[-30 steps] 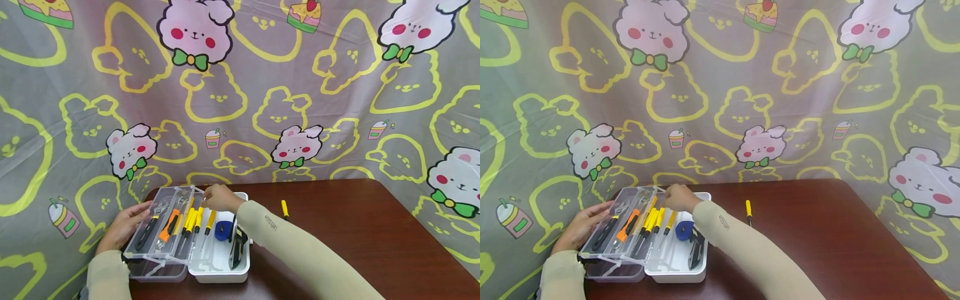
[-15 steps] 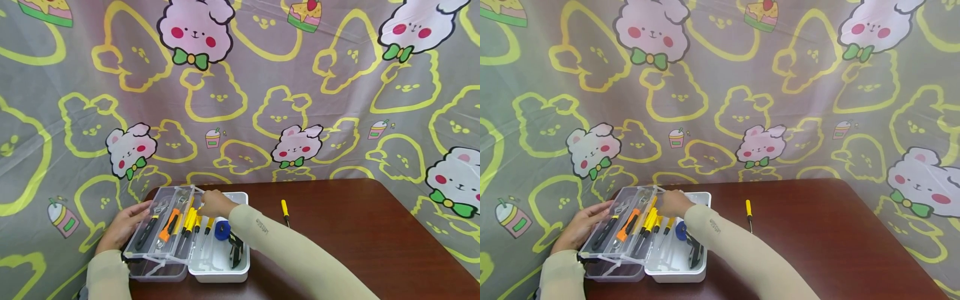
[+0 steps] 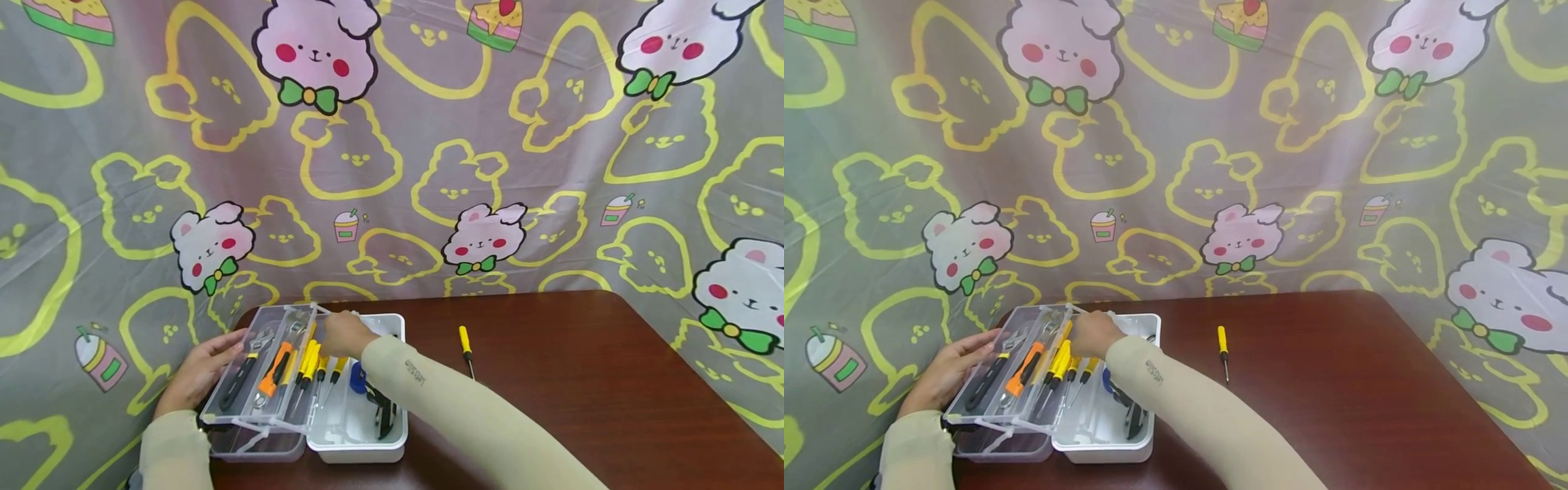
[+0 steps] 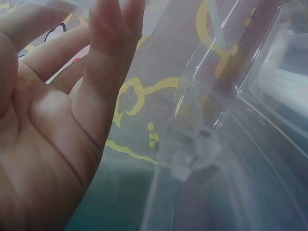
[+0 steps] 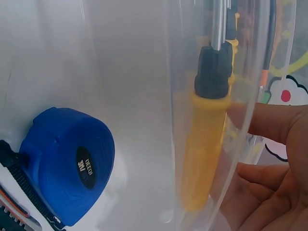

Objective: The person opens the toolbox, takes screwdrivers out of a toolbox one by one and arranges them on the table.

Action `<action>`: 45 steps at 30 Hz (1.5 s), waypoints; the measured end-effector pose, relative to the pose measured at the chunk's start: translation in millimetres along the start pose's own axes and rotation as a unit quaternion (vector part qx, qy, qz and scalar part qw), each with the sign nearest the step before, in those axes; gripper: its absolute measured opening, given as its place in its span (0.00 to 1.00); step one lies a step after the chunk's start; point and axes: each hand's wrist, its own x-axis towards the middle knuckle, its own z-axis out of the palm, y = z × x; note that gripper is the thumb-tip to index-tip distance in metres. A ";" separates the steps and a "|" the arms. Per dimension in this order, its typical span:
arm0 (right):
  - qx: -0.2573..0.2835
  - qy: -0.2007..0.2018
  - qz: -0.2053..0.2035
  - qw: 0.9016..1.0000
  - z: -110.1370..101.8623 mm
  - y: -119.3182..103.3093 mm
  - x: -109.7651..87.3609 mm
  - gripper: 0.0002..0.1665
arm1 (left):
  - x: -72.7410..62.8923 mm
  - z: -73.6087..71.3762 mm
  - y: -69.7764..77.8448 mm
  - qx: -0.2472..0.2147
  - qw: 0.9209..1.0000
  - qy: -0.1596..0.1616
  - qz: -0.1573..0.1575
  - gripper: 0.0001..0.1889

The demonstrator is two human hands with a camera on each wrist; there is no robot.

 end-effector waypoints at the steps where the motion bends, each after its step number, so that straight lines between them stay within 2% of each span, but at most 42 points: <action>1: 0.004 0.000 0.004 1.000 0.0 -0.6 0.0 0.15 | 0.2 0.0 0.6 0.003 1.000 0.000 0.000 0.40; 8: 0.009 0.007 0.005 1.000 0.9 -1.6 -0.7 0.26 | 1.6 0.8 2.1 0.017 1.000 0.000 -0.009 0.42; 11: 0.014 0.007 0.004 1.000 0.9 -0.2 -0.5 0.26 | 1.9 0.7 1.6 0.014 1.000 0.000 -0.012 0.42; 19: 0.044 0.002 0.035 0.998 2.6 -0.5 -1.0 0.27 | 2.6 1.4 -0.2 0.017 1.000 0.002 -0.012 0.41; 28: 0.057 0.031 0.034 0.997 0.5 -2.0 -2.2 0.27 | 0.8 1.1 0.0 0.015 1.000 0.003 -0.020 0.43; 36: 0.125 0.041 0.052 0.990 -0.4 2.1 -0.5 0.29 | -0.3 1.0 0.4 0.004 1.000 0.000 -0.023 0.42; 41: 0.146 0.066 0.045 0.986 -1.3 6.2 -0.2 0.30 | 1.7 0.4 1.1 0.000 1.000 -0.001 -0.017 0.41; 45: 0.176 0.064 0.035 0.982 -3.6 9.0 -1.8 0.23 | 2.9 -0.1 1.3 0.006 1.000 0.000 -0.013 0.40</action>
